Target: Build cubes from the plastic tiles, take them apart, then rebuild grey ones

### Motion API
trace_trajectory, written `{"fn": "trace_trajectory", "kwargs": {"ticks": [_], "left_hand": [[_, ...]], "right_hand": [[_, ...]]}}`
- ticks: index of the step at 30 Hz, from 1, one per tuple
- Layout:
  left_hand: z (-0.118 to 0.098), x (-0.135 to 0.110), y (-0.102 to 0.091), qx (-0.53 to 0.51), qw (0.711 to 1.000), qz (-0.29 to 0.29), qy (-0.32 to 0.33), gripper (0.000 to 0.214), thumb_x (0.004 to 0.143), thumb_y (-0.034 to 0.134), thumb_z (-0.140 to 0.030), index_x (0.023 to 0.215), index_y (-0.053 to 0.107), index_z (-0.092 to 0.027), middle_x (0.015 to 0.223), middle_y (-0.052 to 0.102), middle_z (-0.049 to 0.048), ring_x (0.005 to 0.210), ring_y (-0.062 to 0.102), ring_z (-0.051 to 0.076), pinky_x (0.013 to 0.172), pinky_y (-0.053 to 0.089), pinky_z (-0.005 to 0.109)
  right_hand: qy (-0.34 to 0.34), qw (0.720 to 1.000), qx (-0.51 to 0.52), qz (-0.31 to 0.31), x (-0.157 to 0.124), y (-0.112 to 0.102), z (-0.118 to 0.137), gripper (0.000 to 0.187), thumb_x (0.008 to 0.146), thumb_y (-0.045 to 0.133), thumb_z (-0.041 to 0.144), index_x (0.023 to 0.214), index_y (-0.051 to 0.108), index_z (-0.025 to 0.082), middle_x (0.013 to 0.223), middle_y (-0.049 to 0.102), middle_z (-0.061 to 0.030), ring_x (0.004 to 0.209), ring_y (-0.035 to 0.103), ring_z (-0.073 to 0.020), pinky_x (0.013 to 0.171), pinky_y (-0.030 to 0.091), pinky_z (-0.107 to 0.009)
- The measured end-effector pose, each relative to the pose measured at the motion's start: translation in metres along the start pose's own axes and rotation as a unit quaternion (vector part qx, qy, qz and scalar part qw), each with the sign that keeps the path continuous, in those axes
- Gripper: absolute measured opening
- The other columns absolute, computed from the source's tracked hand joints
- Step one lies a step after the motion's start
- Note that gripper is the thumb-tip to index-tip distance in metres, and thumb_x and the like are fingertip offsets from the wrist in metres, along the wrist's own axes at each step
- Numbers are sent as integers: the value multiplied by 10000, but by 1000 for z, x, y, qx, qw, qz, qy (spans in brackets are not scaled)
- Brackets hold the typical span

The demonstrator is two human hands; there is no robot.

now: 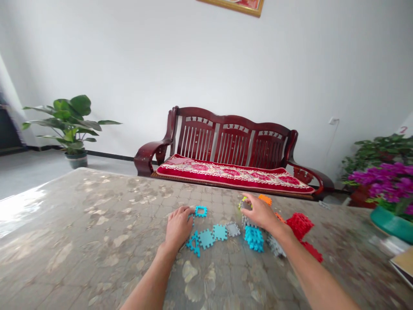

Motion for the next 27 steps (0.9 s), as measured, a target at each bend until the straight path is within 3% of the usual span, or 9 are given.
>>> {"fn": "trace_trajectory", "kwargs": {"ticks": [5, 12, 18, 23, 27], "left_hand": [[1, 1, 1, -3, 1000, -3, -2, 359, 864, 452, -202, 1132, 682, -267, 1282, 634, 52, 1205, 555, 229, 1036, 369, 393], [2, 1, 1, 1, 1000, 5, -3, 363, 865, 452, -206, 1146, 674, -265, 1282, 635, 50, 1206, 554, 230, 1045, 360, 399], [1, 0, 1, -5, 1000, 3, -6, 345, 861, 464, -204, 1121, 680, -274, 1271, 639, 38, 1200, 550, 216, 1040, 355, 377], [1, 0, 1, -2, 1000, 0, -5, 346, 865, 457, -208, 1123, 679, -269, 1256, 643, 39, 1201, 549, 219, 1035, 360, 380], [-1, -1, -1, -4, 1000, 4, -6, 351, 867, 452, -199, 1127, 678, -266, 1264, 638, 40, 1205, 549, 215, 1036, 361, 379]], "right_hand": [[-7, 1000, -15, 7, -15, -5, -28, 566, 757, 609, 255, 1319, 558, 204, 1201, 683, -86, 1092, 633, -221, 937, 470, -333], [-18, 997, -58, 39, -18, -5, -22, 530, 758, 626, 248, 1284, 598, 189, 1255, 663, -101, 1162, 599, -255, 1018, 418, -383], [-54, 998, -21, 1, -25, -1, 17, 406, 825, 572, 264, 1223, 641, 215, 1260, 659, -81, 1192, 576, -237, 1055, 389, -386], [-140, 987, 13, 78, -44, 33, 64, 409, 814, 549, 199, 1211, 645, 223, 1239, 665, -50, 1168, 568, -203, 1038, 389, -315], [-125, 983, -28, 133, -51, 59, 79, 515, 792, 564, 212, 1306, 573, 180, 1339, 599, -95, 1234, 508, -263, 1056, 363, -373]]}}
Point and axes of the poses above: each hand's wrist, its own x-axis towards the middle knuckle, its own y-axis out of the palm, z = x × y, the point moved 1 cm from there along x, towards the middle knuckle
